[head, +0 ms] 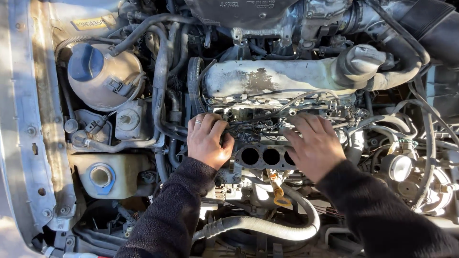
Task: The person works on a car engine with the hood open, using a red marker to label wires and a yellow screwdriver to manipulate components. They handle various wires and engine parts, including a black plastic component, while the camera provides a first-person view of the engine bay.
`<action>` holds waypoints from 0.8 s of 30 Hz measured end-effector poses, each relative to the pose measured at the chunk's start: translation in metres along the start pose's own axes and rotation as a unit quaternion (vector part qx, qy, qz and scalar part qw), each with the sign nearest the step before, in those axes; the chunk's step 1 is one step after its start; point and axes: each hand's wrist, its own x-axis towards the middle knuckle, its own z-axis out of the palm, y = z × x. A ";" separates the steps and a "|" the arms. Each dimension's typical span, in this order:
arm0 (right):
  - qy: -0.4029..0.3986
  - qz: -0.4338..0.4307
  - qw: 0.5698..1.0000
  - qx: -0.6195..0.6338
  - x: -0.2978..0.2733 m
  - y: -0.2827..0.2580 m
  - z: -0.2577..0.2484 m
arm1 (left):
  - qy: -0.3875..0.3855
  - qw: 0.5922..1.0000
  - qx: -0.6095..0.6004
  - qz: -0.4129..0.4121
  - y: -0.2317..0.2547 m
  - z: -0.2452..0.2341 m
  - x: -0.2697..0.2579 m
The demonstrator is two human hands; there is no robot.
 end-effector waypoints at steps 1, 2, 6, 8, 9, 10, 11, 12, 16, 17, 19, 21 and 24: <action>-0.001 -0.001 1.000 0.001 0.004 0.008 0.012 | -0.001 1.000 0.001 -0.001 -0.001 0.000 -0.001; 0.008 -0.046 0.999 -0.004 0.008 0.016 0.024 | -0.001 1.000 -0.005 -0.011 -0.001 0.001 -0.001; -0.003 -0.142 0.990 -0.015 0.019 0.035 0.030 | 0.003 0.999 -0.024 -0.036 -0.003 0.000 -0.002; -0.003 -0.142 0.990 -0.001 0.021 0.035 0.025 | 0.002 0.999 -0.018 -0.036 -0.001 -0.003 0.003; -0.001 -0.142 0.990 0.013 0.023 0.036 0.022 | 0.001 0.999 -0.010 -0.034 -0.001 -0.005 0.005; 0.000 -0.143 0.990 0.014 0.028 0.039 0.022 | 0.001 0.999 -0.009 -0.035 0.000 -0.006 0.006; 0.017 -0.147 0.988 0.043 0.033 0.042 0.021 | -0.004 0.999 -0.017 -0.038 0.000 -0.008 0.006; 0.034 -0.151 0.985 0.071 0.038 0.045 0.021 | -0.009 0.999 -0.027 -0.040 0.001 -0.009 0.007; 0.029 -0.111 0.990 0.077 0.037 0.052 0.034 | -0.005 0.997 -0.053 -0.058 0.000 -0.002 0.004; 0.015 -0.100 0.991 0.087 0.037 0.054 0.034 | -0.003 0.997 -0.056 -0.060 -0.003 0.002 0.002; 0.001 -0.088 0.991 0.100 0.039 0.052 0.030 | -0.003 0.996 -0.059 -0.063 -0.006 0.004 -0.001; -0.001 -0.081 0.990 0.115 0.044 0.047 0.024 | -0.005 0.996 -0.055 -0.077 -0.007 0.004 0.001; 0.005 -0.086 0.992 0.095 0.049 0.039 0.010 | -0.006 0.994 -0.064 -0.089 -0.009 0.006 0.001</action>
